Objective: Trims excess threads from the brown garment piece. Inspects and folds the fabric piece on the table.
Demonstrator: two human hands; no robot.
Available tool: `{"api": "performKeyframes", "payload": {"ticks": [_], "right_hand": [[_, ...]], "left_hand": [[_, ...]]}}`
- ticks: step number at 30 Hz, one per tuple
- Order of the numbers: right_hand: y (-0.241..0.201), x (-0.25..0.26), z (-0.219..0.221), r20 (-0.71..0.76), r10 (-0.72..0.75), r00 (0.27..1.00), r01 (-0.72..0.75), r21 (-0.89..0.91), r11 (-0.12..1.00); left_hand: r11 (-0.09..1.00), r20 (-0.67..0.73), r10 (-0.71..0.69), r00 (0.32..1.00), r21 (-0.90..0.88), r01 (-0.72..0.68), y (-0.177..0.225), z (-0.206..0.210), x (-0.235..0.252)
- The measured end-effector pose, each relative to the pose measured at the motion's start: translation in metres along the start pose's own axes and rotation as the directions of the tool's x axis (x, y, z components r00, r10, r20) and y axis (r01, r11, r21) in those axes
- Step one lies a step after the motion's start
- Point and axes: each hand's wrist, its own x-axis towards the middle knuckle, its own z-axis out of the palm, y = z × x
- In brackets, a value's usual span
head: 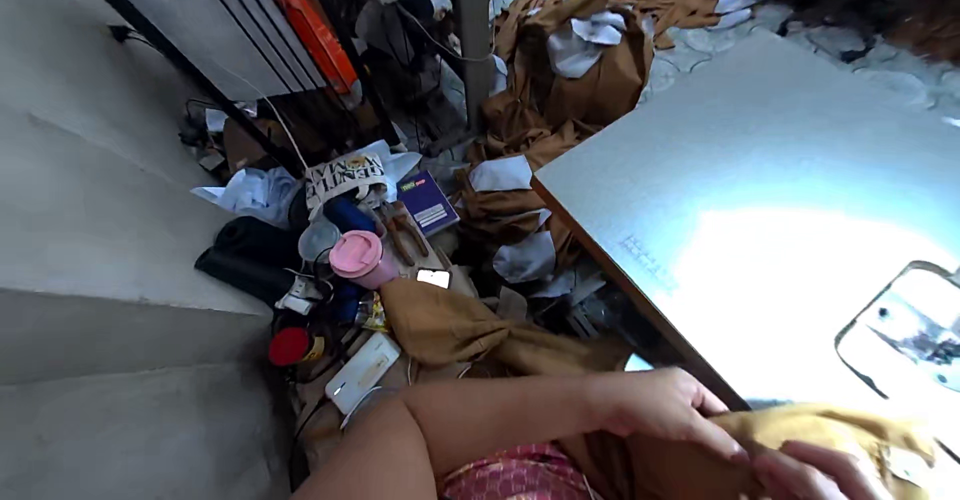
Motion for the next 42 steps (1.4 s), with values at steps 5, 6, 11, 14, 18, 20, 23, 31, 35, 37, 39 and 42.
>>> {"api": "performKeyframes", "payload": {"ticks": [5, 6, 11, 14, 18, 20, 23, 31, 35, 37, 39, 42], "right_hand": [[0.031, -0.010, 0.033, -0.056, 0.263, 0.963, -0.119, 0.787, 0.605], [0.027, -0.008, 0.034, -0.047, 0.350, 0.935, -0.146, 0.851, 0.505], [0.020, -0.003, 0.029, -0.194, 0.444, 0.875, -0.128, 0.791, 0.598], [0.017, -0.003, 0.023, -0.242, 0.239, 0.940, -0.086, 0.510, 0.856], [0.005, -0.004, 0.022, -0.254, 0.065, 0.965, -0.032, 0.133, 0.991], [0.001, -0.006, 0.021, -0.250, 0.013, 0.968, -0.011, 0.008, 1.000], [0.000, -0.009, 0.018, -0.175, 0.008, 0.985, -0.012, -0.022, 1.000], [0.040, -0.021, 0.041, -0.172, 0.328, 0.929, -0.121, 0.697, 0.707], [0.032, -0.016, 0.039, -0.083, 0.188, 0.979, -0.176, 0.133, 0.975], [0.027, -0.017, 0.042, -0.038, 0.212, 0.976, -0.212, 0.007, 0.977], [0.027, -0.018, 0.043, -0.031, 0.263, 0.964, -0.264, -0.024, 0.964], [0.028, -0.021, 0.043, -0.081, 0.278, 0.957, -0.283, -0.055, 0.958]], "left_hand": [[0.998, 0.037, 0.041, 0.999, -0.040, -0.039, -0.001, -0.005, -0.002], [0.998, 0.034, 0.045, 0.998, -0.042, -0.044, -0.003, -0.005, -0.003], [0.996, 0.001, -0.019, 1.000, -0.086, 0.019, -0.003, -0.009, -0.001], [0.991, -0.014, -0.052, 0.999, -0.120, 0.050, -0.001, -0.008, -0.003], [0.994, -0.020, -0.035, 0.999, -0.102, 0.033, 0.000, -0.004, -0.004], [0.998, -0.020, -0.026, 0.999, -0.056, 0.024, 0.000, -0.001, -0.003], [0.999, -0.016, 0.003, 1.000, -0.037, -0.003, -0.003, 0.002, -0.002], [0.979, -0.055, 0.187, 0.981, 0.096, -0.182, -0.013, 0.005, -0.008], [0.789, -0.290, 0.367, 0.884, 0.601, -0.130, -0.040, -0.036, -0.043], [0.524, -0.431, 0.276, 0.859, 0.817, 0.241, -0.059, -0.079, -0.073], [0.302, -0.609, 0.011, 0.793, 0.758, 0.578, -0.080, -0.113, -0.099], [0.089, -0.694, -0.233, 0.682, 0.683, 0.725, -0.115, -0.130, -0.116]]}}
